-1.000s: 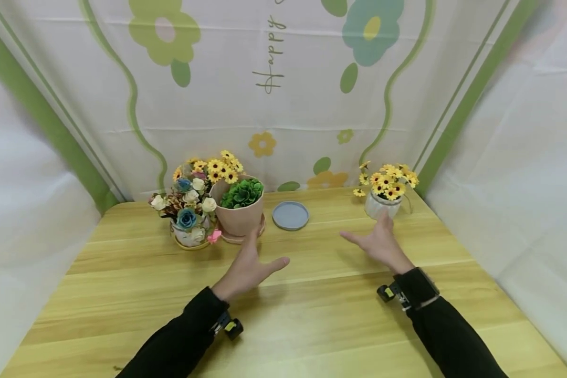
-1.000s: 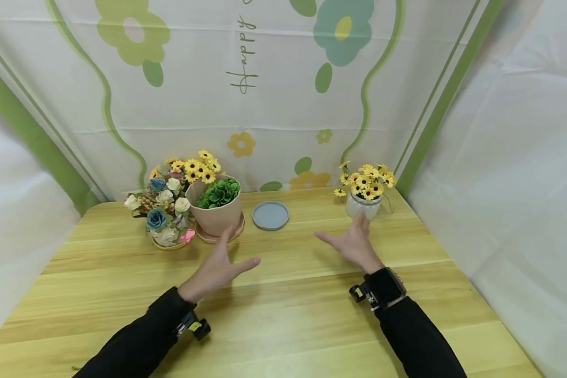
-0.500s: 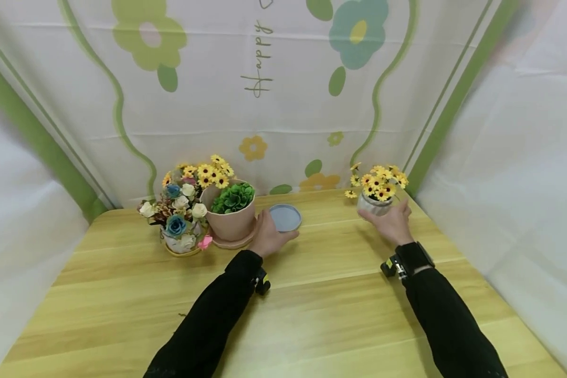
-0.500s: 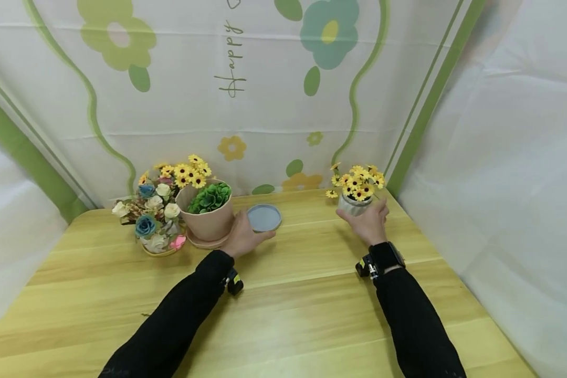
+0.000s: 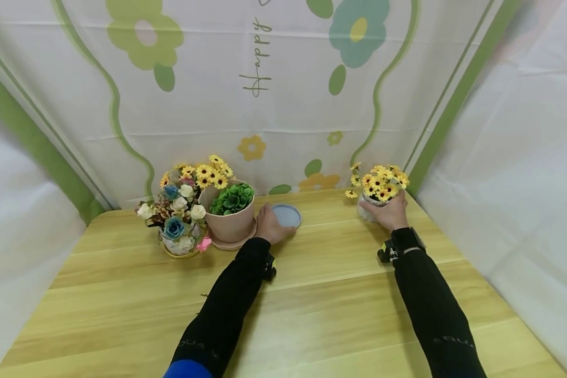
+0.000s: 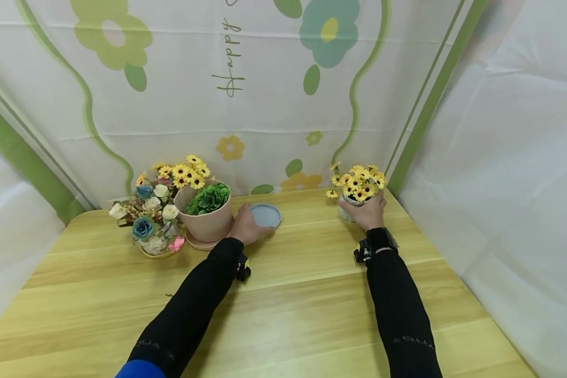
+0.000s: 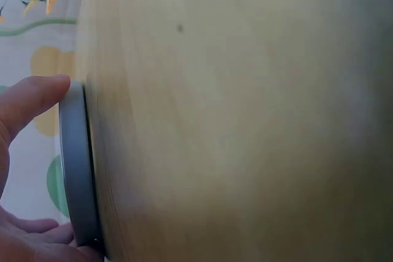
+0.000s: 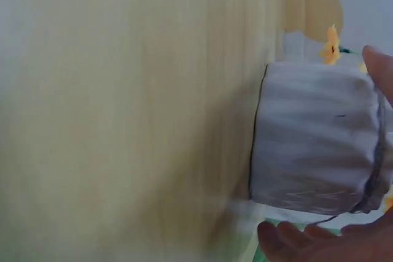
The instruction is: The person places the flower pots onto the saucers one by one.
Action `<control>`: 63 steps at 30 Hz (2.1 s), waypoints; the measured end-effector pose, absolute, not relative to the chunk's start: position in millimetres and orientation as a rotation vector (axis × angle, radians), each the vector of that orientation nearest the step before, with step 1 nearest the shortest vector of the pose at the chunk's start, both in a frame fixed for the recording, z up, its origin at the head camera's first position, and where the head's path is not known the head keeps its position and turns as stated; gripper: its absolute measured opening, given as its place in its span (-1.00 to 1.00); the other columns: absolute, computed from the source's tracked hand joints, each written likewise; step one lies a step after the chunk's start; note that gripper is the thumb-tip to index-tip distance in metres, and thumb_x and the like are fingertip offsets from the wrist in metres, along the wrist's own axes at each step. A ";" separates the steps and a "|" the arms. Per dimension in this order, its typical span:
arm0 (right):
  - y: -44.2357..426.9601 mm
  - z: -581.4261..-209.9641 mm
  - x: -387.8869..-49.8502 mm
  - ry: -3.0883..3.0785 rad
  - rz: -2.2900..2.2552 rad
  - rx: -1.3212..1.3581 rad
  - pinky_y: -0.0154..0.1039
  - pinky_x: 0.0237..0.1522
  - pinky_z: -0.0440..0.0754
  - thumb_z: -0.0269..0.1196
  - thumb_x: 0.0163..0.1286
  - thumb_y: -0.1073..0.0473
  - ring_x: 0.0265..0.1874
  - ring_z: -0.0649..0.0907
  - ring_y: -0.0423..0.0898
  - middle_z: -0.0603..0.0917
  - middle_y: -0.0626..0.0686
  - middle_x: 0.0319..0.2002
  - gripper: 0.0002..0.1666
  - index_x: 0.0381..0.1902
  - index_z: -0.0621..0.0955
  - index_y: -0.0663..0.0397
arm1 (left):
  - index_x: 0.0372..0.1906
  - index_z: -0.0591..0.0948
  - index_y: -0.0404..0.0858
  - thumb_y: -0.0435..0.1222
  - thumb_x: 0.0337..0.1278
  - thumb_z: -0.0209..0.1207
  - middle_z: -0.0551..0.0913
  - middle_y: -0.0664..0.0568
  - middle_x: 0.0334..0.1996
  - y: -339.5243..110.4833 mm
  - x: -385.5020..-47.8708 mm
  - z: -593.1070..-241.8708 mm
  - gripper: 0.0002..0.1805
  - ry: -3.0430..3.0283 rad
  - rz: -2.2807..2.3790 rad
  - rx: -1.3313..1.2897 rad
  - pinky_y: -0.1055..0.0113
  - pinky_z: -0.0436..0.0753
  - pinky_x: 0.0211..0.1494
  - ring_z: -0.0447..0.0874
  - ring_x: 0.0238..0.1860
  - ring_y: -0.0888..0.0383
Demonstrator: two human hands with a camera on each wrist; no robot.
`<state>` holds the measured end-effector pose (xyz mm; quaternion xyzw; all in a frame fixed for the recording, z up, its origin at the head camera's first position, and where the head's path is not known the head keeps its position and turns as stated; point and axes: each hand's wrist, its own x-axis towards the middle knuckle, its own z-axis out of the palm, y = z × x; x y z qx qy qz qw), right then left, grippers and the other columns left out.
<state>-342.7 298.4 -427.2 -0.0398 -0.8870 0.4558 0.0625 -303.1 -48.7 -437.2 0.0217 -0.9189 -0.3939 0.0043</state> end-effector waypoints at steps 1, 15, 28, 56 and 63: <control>297.8 -427.7 -343.6 -2.644 1.376 -0.098 0.39 0.63 0.14 0.44 0.40 -0.14 0.65 -0.01 0.46 -0.17 0.47 0.66 0.48 0.70 -0.39 0.15 | 0.55 0.17 -0.44 -0.10 0.08 0.55 0.39 -0.39 0.40 -48.8 -302.7 -436.7 0.09 -2.882 -1.245 0.066 -0.09 0.43 0.56 0.40 0.42 -0.30; 303.1 -435.3 -355.2 -2.723 1.359 -0.159 0.34 0.59 0.28 0.45 0.34 -0.27 0.58 0.27 0.42 0.24 0.42 0.58 0.32 0.70 -0.02 0.17 | 0.63 0.09 -0.38 -0.09 0.14 0.54 0.32 -0.34 0.48 -51.6 -306.5 -436.3 0.15 -2.951 -1.264 0.036 -0.05 0.46 0.56 0.36 0.49 -0.27; 299.8 -432.6 -353.4 -2.725 1.405 -0.159 0.33 0.63 0.22 0.43 0.38 -0.26 0.59 0.23 0.43 0.20 0.48 0.57 0.38 0.68 -0.16 0.26 | 0.68 -0.02 -0.41 -0.05 0.14 0.54 0.22 -0.36 0.57 -57.3 -293.8 -430.1 0.25 -3.030 -1.284 -0.081 -0.05 0.39 0.63 0.28 0.56 -0.26; 292.6 -430.4 -337.4 -2.782 1.439 -0.055 0.33 0.66 0.14 0.42 0.40 -0.26 0.61 0.20 0.41 0.17 0.45 0.59 0.35 0.70 -0.13 0.22 | 0.61 0.16 -0.45 -0.18 -0.06 0.66 0.36 -0.32 0.49 -106.1 -181.6 -433.7 0.22 -3.047 -1.318 -0.549 -0.16 0.51 0.50 0.41 0.46 -0.19; 277.7 -428.6 -328.8 -2.776 1.493 0.078 0.27 0.67 0.16 0.46 0.39 -0.18 0.61 0.27 0.31 0.31 0.32 0.59 0.16 0.69 0.12 0.07 | 0.62 0.16 -0.40 -0.16 -0.10 0.68 0.34 -0.29 0.52 -124.7 -154.8 -435.4 0.24 -3.038 -1.336 -0.524 -0.21 0.49 0.49 0.41 0.46 -0.20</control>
